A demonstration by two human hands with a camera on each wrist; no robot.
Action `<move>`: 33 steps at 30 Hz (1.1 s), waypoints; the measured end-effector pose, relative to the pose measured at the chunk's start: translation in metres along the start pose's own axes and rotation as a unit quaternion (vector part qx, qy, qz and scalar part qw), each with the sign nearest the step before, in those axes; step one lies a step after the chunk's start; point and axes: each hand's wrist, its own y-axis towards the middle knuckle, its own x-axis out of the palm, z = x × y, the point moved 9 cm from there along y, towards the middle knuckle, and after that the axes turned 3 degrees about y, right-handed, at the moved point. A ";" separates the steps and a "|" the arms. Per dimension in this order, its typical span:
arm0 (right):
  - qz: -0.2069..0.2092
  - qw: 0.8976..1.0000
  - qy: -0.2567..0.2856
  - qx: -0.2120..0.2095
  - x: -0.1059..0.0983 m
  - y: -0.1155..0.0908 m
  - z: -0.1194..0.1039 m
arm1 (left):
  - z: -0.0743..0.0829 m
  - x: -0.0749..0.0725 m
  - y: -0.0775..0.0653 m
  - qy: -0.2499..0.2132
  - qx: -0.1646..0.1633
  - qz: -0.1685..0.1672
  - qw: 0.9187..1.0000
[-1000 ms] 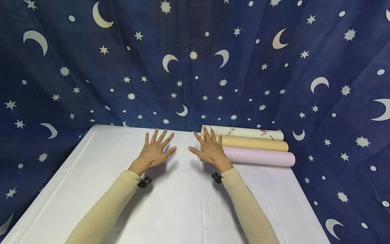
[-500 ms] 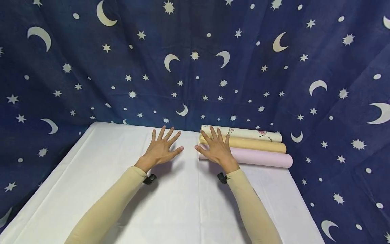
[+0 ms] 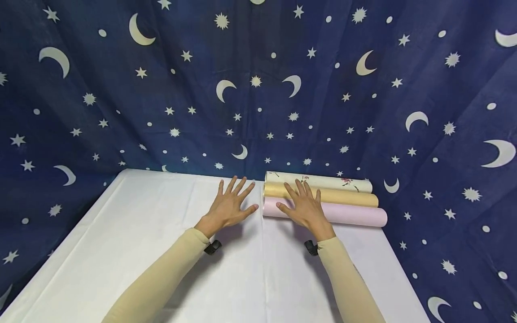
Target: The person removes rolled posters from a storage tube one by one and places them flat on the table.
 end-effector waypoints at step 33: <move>0.013 1.000 -0.017 0.015 0.001 -0.040 0.081 | 0.075 0.040 0.024 0.027 0.054 -0.021 0.998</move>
